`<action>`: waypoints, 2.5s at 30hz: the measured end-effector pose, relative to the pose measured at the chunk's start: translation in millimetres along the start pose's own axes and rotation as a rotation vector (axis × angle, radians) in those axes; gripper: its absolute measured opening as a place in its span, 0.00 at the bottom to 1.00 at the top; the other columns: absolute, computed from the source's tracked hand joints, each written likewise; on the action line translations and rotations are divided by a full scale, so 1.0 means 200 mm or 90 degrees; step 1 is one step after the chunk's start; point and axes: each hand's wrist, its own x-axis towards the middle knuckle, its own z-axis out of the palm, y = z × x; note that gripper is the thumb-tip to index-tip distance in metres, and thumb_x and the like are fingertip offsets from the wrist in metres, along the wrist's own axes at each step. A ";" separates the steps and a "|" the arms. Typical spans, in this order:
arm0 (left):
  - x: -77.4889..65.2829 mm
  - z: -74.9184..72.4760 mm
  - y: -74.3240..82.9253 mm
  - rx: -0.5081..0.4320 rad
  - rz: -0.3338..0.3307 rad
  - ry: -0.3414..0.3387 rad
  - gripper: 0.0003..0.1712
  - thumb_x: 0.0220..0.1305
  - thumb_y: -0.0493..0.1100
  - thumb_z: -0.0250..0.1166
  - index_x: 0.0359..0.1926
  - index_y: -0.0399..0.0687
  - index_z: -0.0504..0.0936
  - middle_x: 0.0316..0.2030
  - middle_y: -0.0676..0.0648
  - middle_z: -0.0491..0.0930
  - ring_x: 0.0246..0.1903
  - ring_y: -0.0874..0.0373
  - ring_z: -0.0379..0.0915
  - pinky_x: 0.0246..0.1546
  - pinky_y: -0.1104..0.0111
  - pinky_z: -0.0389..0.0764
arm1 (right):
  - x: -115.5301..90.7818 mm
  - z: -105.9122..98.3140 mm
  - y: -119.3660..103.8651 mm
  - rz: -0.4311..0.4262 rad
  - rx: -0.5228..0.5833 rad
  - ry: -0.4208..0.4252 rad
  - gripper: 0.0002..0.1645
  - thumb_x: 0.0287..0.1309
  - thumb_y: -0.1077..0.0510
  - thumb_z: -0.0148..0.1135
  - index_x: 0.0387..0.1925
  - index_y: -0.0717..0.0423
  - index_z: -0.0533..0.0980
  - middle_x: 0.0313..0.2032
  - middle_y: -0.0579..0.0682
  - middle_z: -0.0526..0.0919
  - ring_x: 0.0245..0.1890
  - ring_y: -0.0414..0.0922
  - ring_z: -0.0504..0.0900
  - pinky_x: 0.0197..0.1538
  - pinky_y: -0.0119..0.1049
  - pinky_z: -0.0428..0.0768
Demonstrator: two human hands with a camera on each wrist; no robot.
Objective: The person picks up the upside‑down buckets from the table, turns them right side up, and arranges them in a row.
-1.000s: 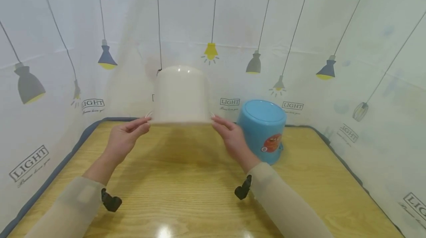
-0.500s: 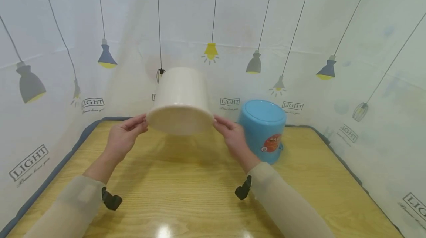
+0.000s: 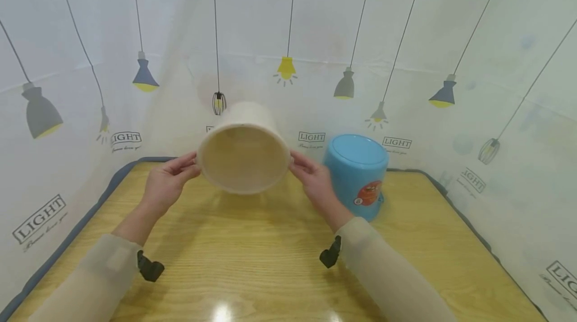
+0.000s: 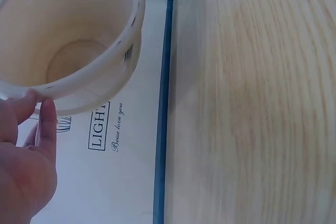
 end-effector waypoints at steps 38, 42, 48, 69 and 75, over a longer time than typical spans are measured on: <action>0.03 -0.10 0.10 0.068 0.112 -0.196 0.38 0.85 0.49 0.62 0.88 0.67 0.59 0.86 0.47 0.60 0.81 0.37 0.63 0.80 0.34 0.66 | 0.03 -0.16 -0.03 -0.023 -0.105 -0.165 0.34 0.78 0.42 0.67 0.78 0.13 0.68 0.64 0.51 0.87 0.66 0.53 0.85 0.72 0.57 0.82; 0.05 -0.08 0.10 0.037 0.101 -0.176 0.36 0.85 0.50 0.61 0.87 0.65 0.61 0.83 0.46 0.66 0.80 0.55 0.67 0.79 0.59 0.74 | 0.03 -0.16 -0.04 -0.014 -0.093 -0.166 0.34 0.77 0.37 0.66 0.78 0.12 0.67 0.68 0.48 0.86 0.67 0.51 0.85 0.75 0.61 0.80; 0.07 -0.05 0.10 -0.012 0.090 -0.137 0.35 0.85 0.54 0.61 0.85 0.59 0.65 0.79 0.43 0.72 0.71 0.77 0.71 0.68 0.82 0.75 | 0.04 -0.15 -0.05 -0.012 -0.072 -0.153 0.33 0.75 0.27 0.62 0.77 0.10 0.67 0.67 0.43 0.86 0.67 0.49 0.86 0.77 0.59 0.79; 0.14 0.04 0.04 -0.175 0.013 -0.112 0.38 0.83 0.57 0.60 0.86 0.53 0.64 0.80 0.36 0.68 0.57 0.73 0.84 0.60 0.66 0.88 | 0.12 -0.01 0.00 -0.016 0.069 -0.136 0.29 0.85 0.36 0.51 0.81 0.21 0.66 0.83 0.33 0.66 0.80 0.46 0.72 0.78 0.47 0.78; 0.15 0.05 0.00 -0.138 -0.022 -0.101 0.37 0.84 0.59 0.58 0.86 0.59 0.63 0.80 0.37 0.70 0.56 0.72 0.83 0.60 0.65 0.89 | 0.15 0.02 0.03 0.001 0.069 -0.136 0.34 0.85 0.34 0.50 0.85 0.28 0.63 0.84 0.36 0.64 0.81 0.46 0.71 0.79 0.50 0.77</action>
